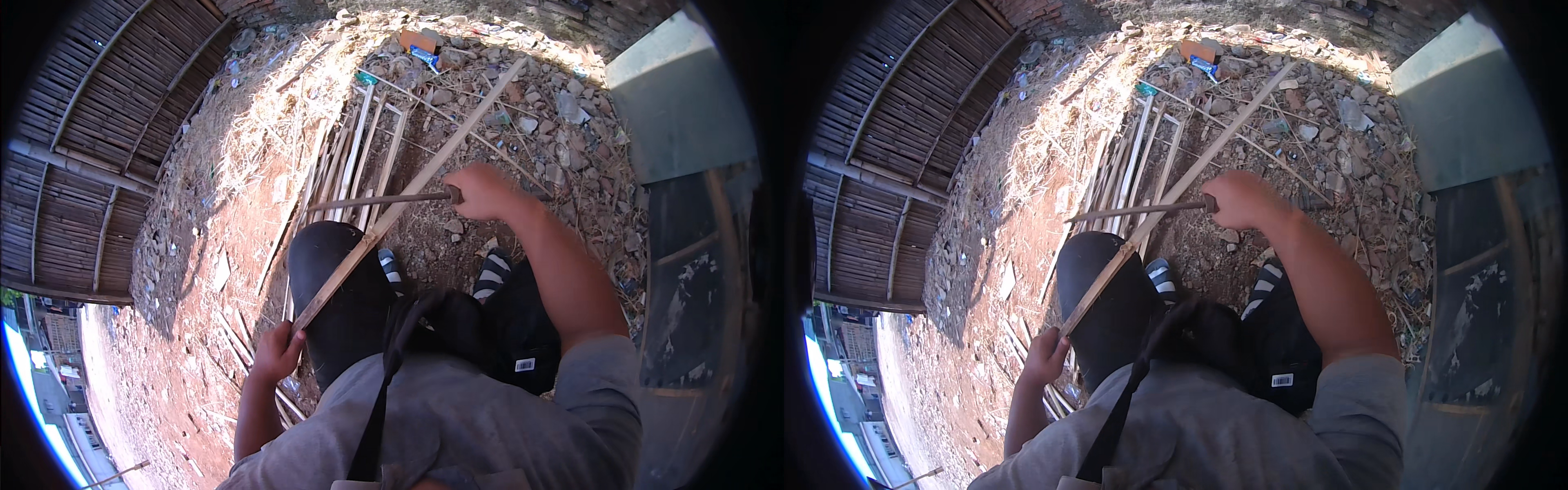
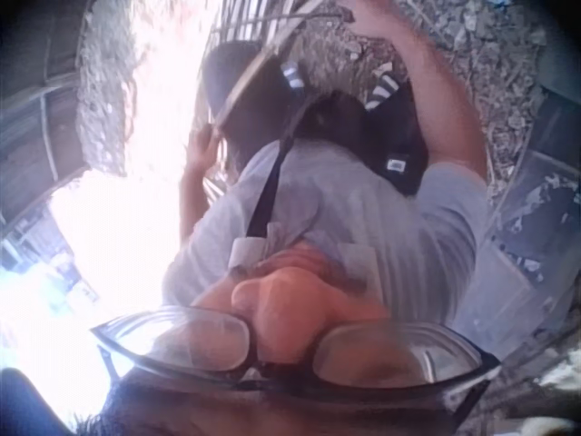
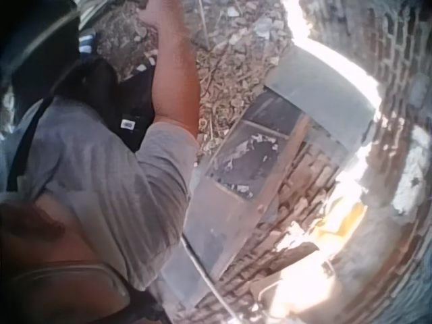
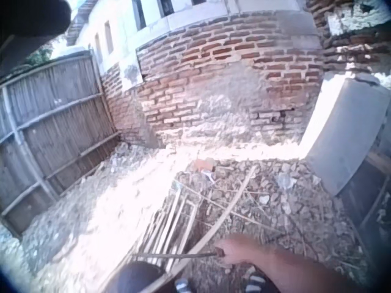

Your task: The person sits on the ground and uses a machete to split long bamboo poles into thin strips. They hold the bamboo against their leg and repeatedly strike it with the blade to separate the material.

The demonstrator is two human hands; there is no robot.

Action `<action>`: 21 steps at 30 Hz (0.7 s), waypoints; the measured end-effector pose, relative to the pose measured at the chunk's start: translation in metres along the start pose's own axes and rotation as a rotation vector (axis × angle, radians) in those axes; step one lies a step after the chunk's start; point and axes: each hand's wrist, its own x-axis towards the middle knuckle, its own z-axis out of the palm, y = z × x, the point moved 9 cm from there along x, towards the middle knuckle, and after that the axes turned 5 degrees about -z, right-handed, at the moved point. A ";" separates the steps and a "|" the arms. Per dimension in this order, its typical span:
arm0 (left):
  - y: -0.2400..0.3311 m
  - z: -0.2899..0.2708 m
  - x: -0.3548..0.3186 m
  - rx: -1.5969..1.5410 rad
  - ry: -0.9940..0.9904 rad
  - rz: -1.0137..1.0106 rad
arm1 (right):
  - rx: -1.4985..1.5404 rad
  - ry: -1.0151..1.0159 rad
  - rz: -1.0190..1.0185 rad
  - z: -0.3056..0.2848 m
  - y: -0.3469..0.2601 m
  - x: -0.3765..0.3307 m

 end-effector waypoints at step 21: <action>0.008 -0.001 -0.006 0.139 0.135 0.039 | -0.003 0.074 0.134 -0.015 0.010 0.000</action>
